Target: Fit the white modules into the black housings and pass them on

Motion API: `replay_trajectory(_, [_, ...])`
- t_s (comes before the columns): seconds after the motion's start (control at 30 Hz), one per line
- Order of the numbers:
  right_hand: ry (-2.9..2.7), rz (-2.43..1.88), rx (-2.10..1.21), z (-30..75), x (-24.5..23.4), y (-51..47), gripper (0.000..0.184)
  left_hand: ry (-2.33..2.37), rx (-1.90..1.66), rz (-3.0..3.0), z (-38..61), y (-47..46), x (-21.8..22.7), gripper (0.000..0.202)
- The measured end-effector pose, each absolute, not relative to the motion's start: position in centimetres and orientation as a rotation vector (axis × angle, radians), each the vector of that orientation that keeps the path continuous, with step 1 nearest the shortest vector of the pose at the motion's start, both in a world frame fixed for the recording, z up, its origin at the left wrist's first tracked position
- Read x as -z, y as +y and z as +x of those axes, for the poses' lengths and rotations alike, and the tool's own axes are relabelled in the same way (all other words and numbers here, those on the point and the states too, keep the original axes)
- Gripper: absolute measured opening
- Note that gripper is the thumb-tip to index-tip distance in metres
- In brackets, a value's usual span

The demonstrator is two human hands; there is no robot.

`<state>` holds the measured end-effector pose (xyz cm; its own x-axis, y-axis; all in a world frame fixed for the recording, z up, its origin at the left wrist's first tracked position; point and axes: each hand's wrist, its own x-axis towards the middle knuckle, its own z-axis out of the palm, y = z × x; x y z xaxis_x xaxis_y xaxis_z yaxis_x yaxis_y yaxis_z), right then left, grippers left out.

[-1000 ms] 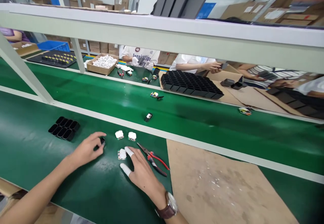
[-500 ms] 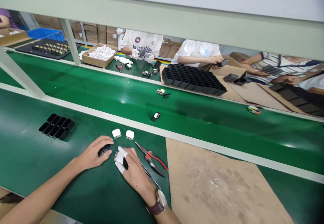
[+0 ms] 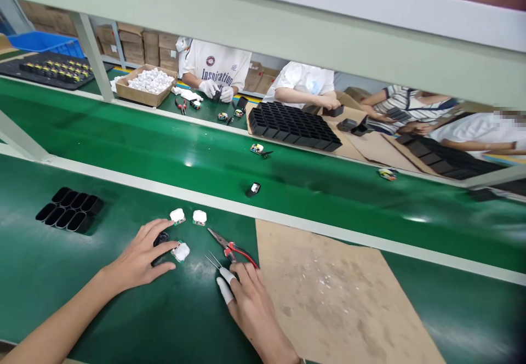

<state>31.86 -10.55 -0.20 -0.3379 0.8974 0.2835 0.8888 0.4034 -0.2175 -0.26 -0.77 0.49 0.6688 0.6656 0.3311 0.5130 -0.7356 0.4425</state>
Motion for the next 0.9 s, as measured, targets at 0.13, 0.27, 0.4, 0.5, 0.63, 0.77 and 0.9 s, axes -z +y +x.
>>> replay_trajectory(0.13, [-2.324, -1.542, 0.041, 32.2, 1.0, -10.9, 0.028, 1.015, -0.617, 2.678, 0.7, -1.0, -0.9, 0.034])
replay_trajectory(0.27, [-2.321, -1.582, 0.162, 31.0, 1.6, -9.2, 0.035, 1.047, -0.671, 2.712, 1.3, -1.4, -0.7, 0.027])
replay_trajectory(0.4, [-2.251, -1.662, 0.188, 30.1, 1.1, -8.0, 0.033, 0.984, -0.694, 2.700, 1.4, -1.7, -0.6, 0.021])
replay_trajectory(0.5, [-2.175, -1.540, -0.047, 29.2, -0.1, -7.8, 0.025, 0.949, -0.832, 2.624, 1.0, -1.4, -0.8, 0.015])
replay_trajectory(0.63, [-2.162, -1.370, -0.434, 26.9, -1.5, -7.3, 0.036, 0.984, -0.952, 2.549, 0.3, -0.8, -1.1, 0.031])
replay_trajectory(0.77, [-2.197, -1.396, -0.541, 24.8, -0.8, -6.1, 0.044, 0.994, -0.805, 2.618, 0.1, -1.1, -1.1, 0.029])
replay_trajectory(0.9, [-2.178, -1.385, -0.531, 24.2, 0.5, -5.4, 0.022, 0.960, -0.687, 2.693, 0.5, -1.4, -1.1, 0.022])
